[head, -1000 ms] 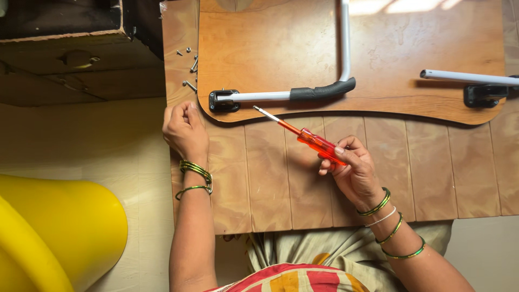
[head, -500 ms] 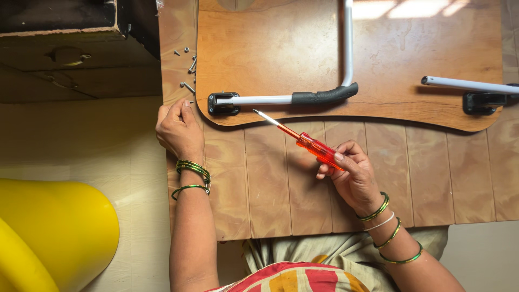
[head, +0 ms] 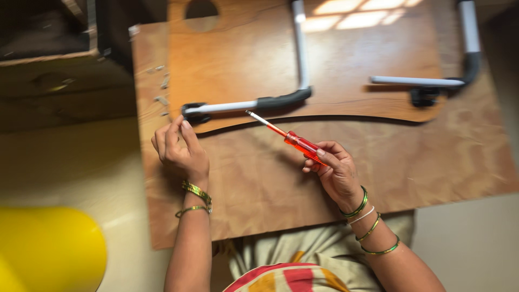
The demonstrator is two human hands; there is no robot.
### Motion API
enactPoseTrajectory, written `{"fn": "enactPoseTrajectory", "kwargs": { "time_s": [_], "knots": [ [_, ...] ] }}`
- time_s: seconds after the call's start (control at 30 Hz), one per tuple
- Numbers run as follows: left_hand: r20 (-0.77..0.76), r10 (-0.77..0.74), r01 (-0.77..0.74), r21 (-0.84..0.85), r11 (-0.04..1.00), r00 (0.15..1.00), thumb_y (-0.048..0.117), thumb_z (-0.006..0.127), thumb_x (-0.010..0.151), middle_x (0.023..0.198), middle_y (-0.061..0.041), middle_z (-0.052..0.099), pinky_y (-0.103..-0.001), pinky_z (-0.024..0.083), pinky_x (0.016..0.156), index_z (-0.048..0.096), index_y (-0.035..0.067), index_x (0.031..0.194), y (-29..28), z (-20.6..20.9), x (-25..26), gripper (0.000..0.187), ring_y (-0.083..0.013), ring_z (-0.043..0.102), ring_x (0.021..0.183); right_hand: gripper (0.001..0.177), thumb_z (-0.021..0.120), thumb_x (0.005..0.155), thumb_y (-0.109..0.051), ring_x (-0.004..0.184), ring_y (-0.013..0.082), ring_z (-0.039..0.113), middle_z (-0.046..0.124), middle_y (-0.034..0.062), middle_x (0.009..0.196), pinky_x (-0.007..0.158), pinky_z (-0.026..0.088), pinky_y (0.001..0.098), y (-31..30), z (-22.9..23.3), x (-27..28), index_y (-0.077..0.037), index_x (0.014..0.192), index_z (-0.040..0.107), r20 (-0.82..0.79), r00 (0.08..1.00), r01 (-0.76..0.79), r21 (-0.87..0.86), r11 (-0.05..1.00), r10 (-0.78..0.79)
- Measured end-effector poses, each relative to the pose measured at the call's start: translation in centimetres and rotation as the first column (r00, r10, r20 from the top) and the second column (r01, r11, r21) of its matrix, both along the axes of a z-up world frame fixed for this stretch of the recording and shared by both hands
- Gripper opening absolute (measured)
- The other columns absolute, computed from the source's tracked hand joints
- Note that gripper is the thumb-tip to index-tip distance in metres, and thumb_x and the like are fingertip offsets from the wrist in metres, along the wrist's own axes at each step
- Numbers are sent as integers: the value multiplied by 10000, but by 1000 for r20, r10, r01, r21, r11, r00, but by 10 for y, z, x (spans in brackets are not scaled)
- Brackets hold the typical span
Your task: The person uses a red screwdriver to tighten screws on a wooden tabletop with attached metal frame legs. They work on multiple joints, securing the legs to the tabletop and adjusting the frame components.
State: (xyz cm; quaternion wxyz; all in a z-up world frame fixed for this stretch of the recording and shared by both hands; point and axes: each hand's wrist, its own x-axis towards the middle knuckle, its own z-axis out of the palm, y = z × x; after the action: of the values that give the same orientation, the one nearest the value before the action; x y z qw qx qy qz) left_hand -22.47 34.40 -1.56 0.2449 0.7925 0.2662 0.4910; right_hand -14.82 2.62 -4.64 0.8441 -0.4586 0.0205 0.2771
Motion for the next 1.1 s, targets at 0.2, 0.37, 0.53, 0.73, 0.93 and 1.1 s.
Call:
{"fn": "enactPoseTrajectory", "kwargs": {
  "time_s": [0.2,0.37,0.53,0.73,0.93,1.1],
  "knots": [
    [5,-425,425,-55,904,905,94,709,965,1107,-102,692,-434,487,1012,727,47,1093,-103,19,43,137,-297,613,1110,156,625,1026,-35,934,239,700,700,150,1059,836,599,425,-87,27,12,-12,1179,646,204,960,196,12,981,-194],
    [-173,-700,712,15,702,693,153,764,858,1313,-94,634,-473,410,1105,690,96,1244,-204,19,88,397,-314,558,1274,134,585,1028,-35,958,257,684,711,179,1179,846,572,398,-158,60,14,-46,1159,609,339,822,492,-18,871,-457],
    [-355,-749,817,81,571,559,252,811,800,1560,-161,426,-555,317,1131,495,109,1489,-281,19,147,772,-388,342,1469,178,586,1086,-90,869,241,665,697,175,1158,782,562,392,-210,82,24,-74,1253,529,408,613,732,29,681,-676],
    [-521,-693,835,75,545,499,375,819,769,1552,-176,389,-624,228,1159,410,133,1513,-334,23,214,883,-417,305,1466,316,614,1130,-177,785,197,628,675,175,1132,716,566,340,-238,94,53,-89,1381,442,613,333,889,50,456,-717],
    [-552,-682,840,67,538,481,482,782,805,1523,-183,434,-610,194,1202,487,157,1464,-342,9,231,792,-415,337,1438,393,626,1172,-197,824,147,641,668,159,1155,698,569,268,-237,97,88,-52,1483,437,827,257,923,-58,380,-499],
    [-512,-681,827,113,550,523,485,747,868,1509,-154,466,-584,180,1231,508,149,1478,-341,-4,230,736,-384,360,1439,394,614,1173,-229,924,155,683,675,143,1161,706,608,257,-229,99,109,-49,1482,450,902,290,910,-157,384,-319]
  ]
}}
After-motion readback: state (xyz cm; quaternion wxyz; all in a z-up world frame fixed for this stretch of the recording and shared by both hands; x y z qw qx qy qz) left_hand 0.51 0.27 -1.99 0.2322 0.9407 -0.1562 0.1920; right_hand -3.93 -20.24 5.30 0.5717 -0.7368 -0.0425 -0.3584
